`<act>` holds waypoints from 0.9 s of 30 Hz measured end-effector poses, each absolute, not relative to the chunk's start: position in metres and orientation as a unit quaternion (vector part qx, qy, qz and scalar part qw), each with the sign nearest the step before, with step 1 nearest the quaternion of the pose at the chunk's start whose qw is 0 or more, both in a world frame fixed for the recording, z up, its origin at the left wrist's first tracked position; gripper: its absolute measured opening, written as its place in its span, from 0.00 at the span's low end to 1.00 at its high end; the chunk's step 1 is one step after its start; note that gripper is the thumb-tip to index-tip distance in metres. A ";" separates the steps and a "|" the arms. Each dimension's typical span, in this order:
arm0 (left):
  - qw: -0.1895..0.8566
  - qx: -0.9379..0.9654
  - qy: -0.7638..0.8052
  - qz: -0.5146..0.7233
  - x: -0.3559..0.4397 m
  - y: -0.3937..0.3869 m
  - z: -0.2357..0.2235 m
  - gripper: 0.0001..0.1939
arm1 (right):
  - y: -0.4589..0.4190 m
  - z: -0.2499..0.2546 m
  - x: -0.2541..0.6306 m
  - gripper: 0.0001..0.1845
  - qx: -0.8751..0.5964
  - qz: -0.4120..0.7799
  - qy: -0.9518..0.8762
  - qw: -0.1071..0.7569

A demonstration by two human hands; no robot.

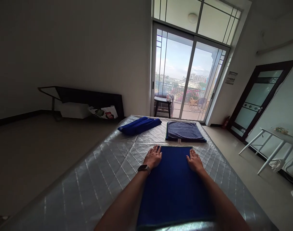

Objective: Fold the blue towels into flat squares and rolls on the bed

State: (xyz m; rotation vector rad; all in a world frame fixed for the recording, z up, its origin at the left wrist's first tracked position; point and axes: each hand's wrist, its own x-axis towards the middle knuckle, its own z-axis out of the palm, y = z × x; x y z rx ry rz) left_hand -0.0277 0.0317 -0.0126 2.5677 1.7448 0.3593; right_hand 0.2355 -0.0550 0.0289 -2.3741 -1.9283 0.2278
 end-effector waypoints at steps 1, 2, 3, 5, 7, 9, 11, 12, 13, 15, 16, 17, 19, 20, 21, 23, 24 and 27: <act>0.010 0.821 0.559 0.115 -0.028 0.032 -0.012 0.30 | -0.055 0.028 0.235 0.36 -0.773 0.073 -0.628 0.039; 0.014 0.820 0.560 0.114 -0.028 0.033 -0.012 0.31 | -0.054 0.027 0.234 0.36 -0.773 0.073 -0.629 0.040; 0.021 0.819 0.562 0.111 -0.029 0.033 -0.010 0.31 | -0.054 0.027 0.232 0.36 -0.773 0.073 -0.629 0.041; 0.039 0.820 0.562 0.101 -0.031 0.036 -0.007 0.33 | -0.055 0.028 0.231 0.36 -0.774 0.075 -0.627 0.041; 0.048 0.826 0.554 0.092 -0.033 0.037 -0.002 0.31 | -0.056 0.031 0.230 0.36 -0.775 0.079 -0.626 0.041; 0.044 0.832 0.544 0.100 -0.034 0.035 0.000 0.29 | -0.057 0.033 0.229 0.36 -0.775 0.083 -0.625 0.044; 0.029 0.839 0.528 0.126 -0.033 0.027 -0.001 0.29 | -0.057 0.034 0.229 0.36 -0.774 0.086 -0.626 0.047; 0.022 0.846 0.514 0.139 -0.032 0.020 -0.003 0.29 | -0.057 0.034 0.229 0.36 -0.773 0.087 -0.626 0.048; 0.017 0.855 0.497 0.148 -0.030 0.011 -0.006 0.30 | -0.057 0.034 0.229 0.36 -0.773 0.089 -0.626 0.049; 0.017 0.877 0.459 0.142 -0.026 -0.010 -0.014 0.31 | -0.056 0.033 0.230 0.36 -0.774 0.091 -0.625 0.051; 0.021 0.886 0.444 0.131 -0.024 -0.021 -0.018 0.31 | -0.056 0.032 0.231 0.36 -0.774 0.091 -0.624 0.052; 0.026 0.891 0.437 0.121 -0.023 -0.031 -0.020 0.31 | -0.055 0.031 0.231 0.36 -0.774 0.090 -0.624 0.054; 0.033 0.889 0.442 0.111 -0.022 -0.048 -0.023 0.32 | -0.054 0.029 0.232 0.36 -0.775 0.087 -0.624 0.057; 0.035 0.884 0.452 0.112 -0.022 -0.053 -0.022 0.33 | -0.054 0.029 0.232 0.36 -0.775 0.084 -0.624 0.057; 0.036 0.879 0.462 0.115 -0.023 -0.058 -0.020 0.34 | -0.054 0.029 0.232 0.36 -0.776 0.082 -0.623 0.057; 0.040 0.868 0.481 0.117 -0.025 -0.061 -0.016 0.34 | -0.054 0.029 0.232 0.36 -0.776 0.078 -0.623 0.054; 0.043 0.864 0.488 0.115 -0.026 -0.062 -0.014 0.35 | -0.054 0.029 0.232 0.36 -0.776 0.077 -0.624 0.051; 0.047 0.857 0.501 0.112 -0.030 -0.061 -0.012 0.36 | -0.056 0.031 0.231 0.36 -0.776 0.076 -0.625 0.042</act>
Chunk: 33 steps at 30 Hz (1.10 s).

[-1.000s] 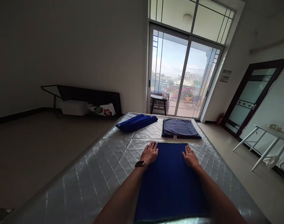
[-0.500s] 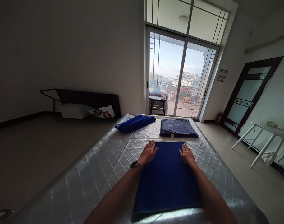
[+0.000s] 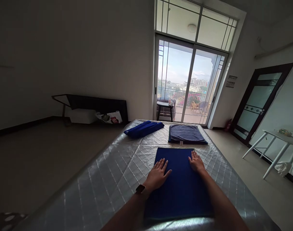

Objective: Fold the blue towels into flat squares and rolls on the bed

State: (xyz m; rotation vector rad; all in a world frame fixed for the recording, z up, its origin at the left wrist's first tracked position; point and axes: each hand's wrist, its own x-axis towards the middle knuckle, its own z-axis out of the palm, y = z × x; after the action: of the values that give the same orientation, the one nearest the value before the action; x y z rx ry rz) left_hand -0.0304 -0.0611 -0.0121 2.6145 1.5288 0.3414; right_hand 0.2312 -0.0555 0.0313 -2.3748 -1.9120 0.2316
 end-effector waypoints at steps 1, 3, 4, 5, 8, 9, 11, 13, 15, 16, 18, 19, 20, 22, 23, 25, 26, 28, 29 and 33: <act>0.045 0.855 0.503 0.114 -0.031 -0.061 -0.013 0.37 | -0.056 0.033 0.231 0.36 -0.776 0.075 -0.625 0.038; 0.039 0.854 0.503 0.122 -0.032 -0.060 -0.016 0.36 | -0.058 0.038 0.228 0.35 -0.782 0.064 -0.620 0.027; 0.036 0.855 0.502 0.125 -0.032 -0.060 -0.017 0.36 | -0.059 0.041 0.226 0.35 -0.786 0.050 -0.615 0.021; 0.034 0.855 0.501 0.127 -0.032 -0.060 -0.019 0.35 | -0.060 0.045 0.222 0.34 -0.790 0.034 -0.612 0.017; 0.027 0.856 0.499 0.131 -0.030 -0.058 -0.023 0.33 | -0.067 0.054 0.202 0.33 -0.780 -0.006 -0.626 0.021; 0.023 0.856 0.499 0.132 -0.030 -0.057 -0.024 0.33 | -0.070 0.055 0.192 0.33 -0.768 -0.005 -0.639 0.026; 0.010 0.861 0.490 0.135 -0.030 -0.054 -0.028 0.31 | -0.078 0.053 0.170 0.33 -0.740 0.017 -0.671 0.036; -0.008 0.869 0.474 0.142 -0.031 -0.051 -0.032 0.29 | -0.088 0.046 0.145 0.33 -0.709 0.048 -0.702 0.046; -0.022 0.876 0.457 0.151 -0.032 -0.047 -0.037 0.28 | -0.096 0.036 0.125 0.34 -0.682 0.074 -0.726 0.056; -0.026 0.878 0.453 0.155 -0.033 -0.045 -0.039 0.28 | -0.099 0.032 0.117 0.34 -0.673 0.084 -0.732 0.061; -0.025 0.877 0.453 0.160 -0.033 -0.043 -0.042 0.28 | -0.103 0.025 0.108 0.35 -0.666 0.099 -0.736 0.068; -0.023 0.875 0.457 0.161 -0.033 -0.042 -0.043 0.29 | -0.103 0.023 0.108 0.36 -0.666 0.105 -0.735 0.070; -0.021 0.871 0.463 0.162 -0.033 -0.043 -0.043 0.29 | -0.103 0.021 0.111 0.36 -0.668 0.109 -0.732 0.071; -0.019 0.865 0.475 0.163 -0.033 -0.044 -0.042 0.31 | -0.101 0.019 0.122 0.37 -0.679 0.110 -0.722 0.078; -0.020 0.864 0.476 0.163 -0.033 -0.045 -0.041 0.32 | -0.100 0.018 0.131 0.37 -0.688 0.108 -0.713 0.084; -0.023 0.864 0.475 0.163 -0.032 -0.047 -0.039 0.33 | -0.099 0.014 0.150 0.35 -0.722 0.098 -0.678 0.096; -0.023 0.864 0.477 0.162 -0.031 -0.048 -0.038 0.34 | -0.099 0.013 0.160 0.33 -0.743 0.092 -0.656 0.099; -0.019 0.859 0.486 0.160 -0.031 -0.049 -0.036 0.35 | -0.101 0.011 0.178 0.29 -0.778 0.080 -0.615 0.100; -0.016 0.856 0.492 0.157 -0.030 -0.050 -0.034 0.35 | -0.103 0.011 0.185 0.26 -0.790 0.076 -0.601 0.099; -0.003 0.853 0.501 0.145 -0.033 -0.046 -0.031 0.36 | -0.113 0.018 0.203 0.21 -0.801 0.058 -0.589 0.093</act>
State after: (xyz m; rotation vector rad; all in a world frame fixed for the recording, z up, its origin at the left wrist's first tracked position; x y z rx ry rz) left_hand -0.0327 -0.0461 -0.0306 2.6861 1.5776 0.4573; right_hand 0.2027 -0.1131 0.0184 -2.3770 -1.7483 0.1729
